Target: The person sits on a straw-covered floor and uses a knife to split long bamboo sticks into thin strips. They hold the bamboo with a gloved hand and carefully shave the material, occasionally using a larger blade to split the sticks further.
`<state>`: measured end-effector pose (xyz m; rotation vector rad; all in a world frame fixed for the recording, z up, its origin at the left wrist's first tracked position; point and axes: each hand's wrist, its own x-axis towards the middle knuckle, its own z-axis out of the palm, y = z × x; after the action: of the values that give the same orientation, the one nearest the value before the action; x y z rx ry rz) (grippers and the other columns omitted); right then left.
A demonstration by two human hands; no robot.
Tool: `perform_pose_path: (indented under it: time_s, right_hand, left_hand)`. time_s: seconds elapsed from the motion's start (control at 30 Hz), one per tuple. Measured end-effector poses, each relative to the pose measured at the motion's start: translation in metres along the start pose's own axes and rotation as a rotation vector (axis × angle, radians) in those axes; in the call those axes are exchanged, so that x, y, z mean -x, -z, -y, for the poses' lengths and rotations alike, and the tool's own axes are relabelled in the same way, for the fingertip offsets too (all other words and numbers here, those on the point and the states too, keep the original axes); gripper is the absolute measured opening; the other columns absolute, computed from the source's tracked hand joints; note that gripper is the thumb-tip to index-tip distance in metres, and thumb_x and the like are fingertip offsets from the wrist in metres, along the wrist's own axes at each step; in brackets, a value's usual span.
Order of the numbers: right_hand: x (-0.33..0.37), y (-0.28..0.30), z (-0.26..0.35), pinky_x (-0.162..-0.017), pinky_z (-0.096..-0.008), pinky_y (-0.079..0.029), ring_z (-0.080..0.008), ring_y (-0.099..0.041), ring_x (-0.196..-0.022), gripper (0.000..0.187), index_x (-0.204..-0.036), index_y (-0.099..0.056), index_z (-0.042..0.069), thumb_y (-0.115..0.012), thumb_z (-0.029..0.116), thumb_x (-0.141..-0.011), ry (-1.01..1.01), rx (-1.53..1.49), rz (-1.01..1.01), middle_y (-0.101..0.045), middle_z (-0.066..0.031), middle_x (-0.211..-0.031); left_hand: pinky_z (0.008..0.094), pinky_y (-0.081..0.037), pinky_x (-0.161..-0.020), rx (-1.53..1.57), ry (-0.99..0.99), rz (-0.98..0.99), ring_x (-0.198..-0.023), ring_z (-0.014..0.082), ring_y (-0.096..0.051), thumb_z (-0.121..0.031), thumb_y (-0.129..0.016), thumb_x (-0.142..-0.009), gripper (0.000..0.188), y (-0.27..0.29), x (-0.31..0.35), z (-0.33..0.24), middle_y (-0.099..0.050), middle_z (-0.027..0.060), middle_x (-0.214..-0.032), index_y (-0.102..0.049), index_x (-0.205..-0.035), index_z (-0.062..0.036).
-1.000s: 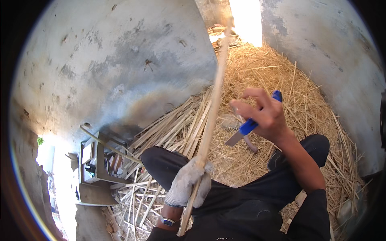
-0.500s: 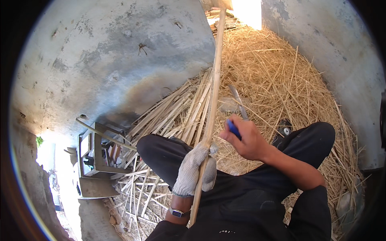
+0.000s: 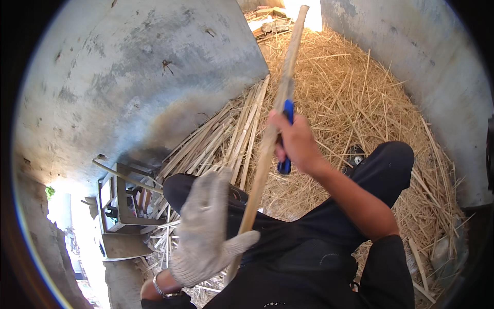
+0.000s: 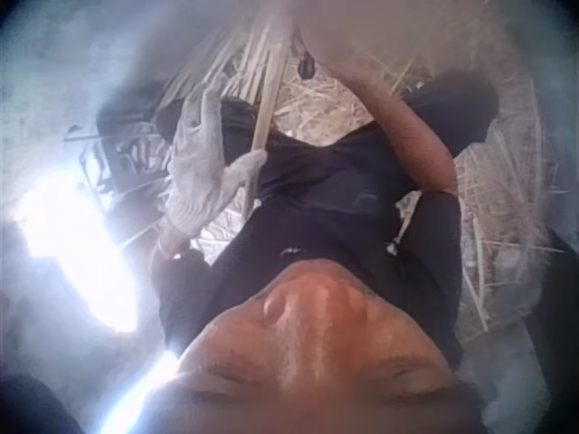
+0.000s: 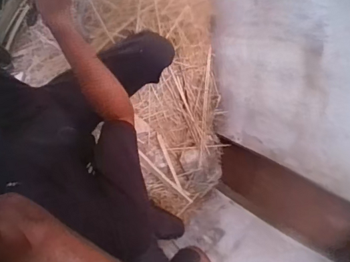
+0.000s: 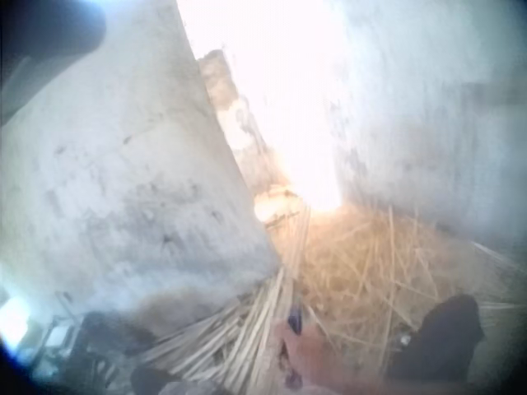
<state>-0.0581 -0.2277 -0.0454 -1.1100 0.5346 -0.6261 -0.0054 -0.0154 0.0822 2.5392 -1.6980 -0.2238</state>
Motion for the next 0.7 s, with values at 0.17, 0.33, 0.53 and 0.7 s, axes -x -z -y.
perform_pose_path:
  time_s: [0.17,0.33,0.53,0.7]
  right_hand:
    - [-0.034,0.060,-0.003,-0.040,-0.0248,-0.040,-0.0098,-0.049,-0.043,0.029,-0.088,-0.059,0.002,-0.052,0.027,-0.100,0.084,-0.031,-0.415,-0.057,-0.0042,-0.062]
    - [-0.050,0.063,0.000,-0.045,-0.0283,-0.045,-0.0102,-0.047,-0.047,0.023,-0.092,-0.057,0.000,-0.050,0.021,-0.099,0.041,-0.198,-0.539,-0.056,-0.0065,-0.065]
    - [-0.048,0.049,-0.018,-0.044,-0.0301,-0.047,-0.0111,-0.045,-0.044,0.018,-0.092,-0.053,-0.001,-0.047,0.014,-0.098,-0.017,-0.365,-0.415,-0.056,-0.0077,-0.065]
    - [-0.002,-0.004,-0.007,-0.040,-0.0306,-0.049,-0.0101,-0.045,-0.040,0.020,-0.094,-0.052,-0.002,-0.050,0.018,-0.099,-0.168,-0.321,-0.179,-0.056,-0.0084,-0.063]
  left_hand:
    - [0.0412,-0.043,-0.104,0.599,-0.169,-0.065,-0.125,0.0313,-0.051,-0.021,-0.074,-0.073,0.075,0.012,0.041,0.008,-0.054,0.0185,-0.128,-0.043,-0.136,0.0042]
    - [0.0405,-0.050,-0.098,0.732,-0.697,0.676,-0.112,0.0280,-0.063,-0.018,-0.070,-0.084,0.052,-0.010,0.069,-0.007,-0.068,0.0136,-0.111,-0.057,-0.130,0.0009]
    - [0.0422,-0.044,-0.104,1.021,-0.021,0.520,-0.122,0.0340,-0.056,-0.038,-0.084,-0.069,0.098,-0.083,0.051,0.028,-0.061,0.0202,-0.126,-0.037,-0.146,-0.0007]
    - [0.0395,-0.041,-0.102,1.020,0.270,-0.434,-0.121,0.0337,-0.050,-0.043,-0.093,-0.054,0.112,-0.127,0.031,0.078,-0.048,0.0205,-0.133,-0.031,-0.139,-0.0034]
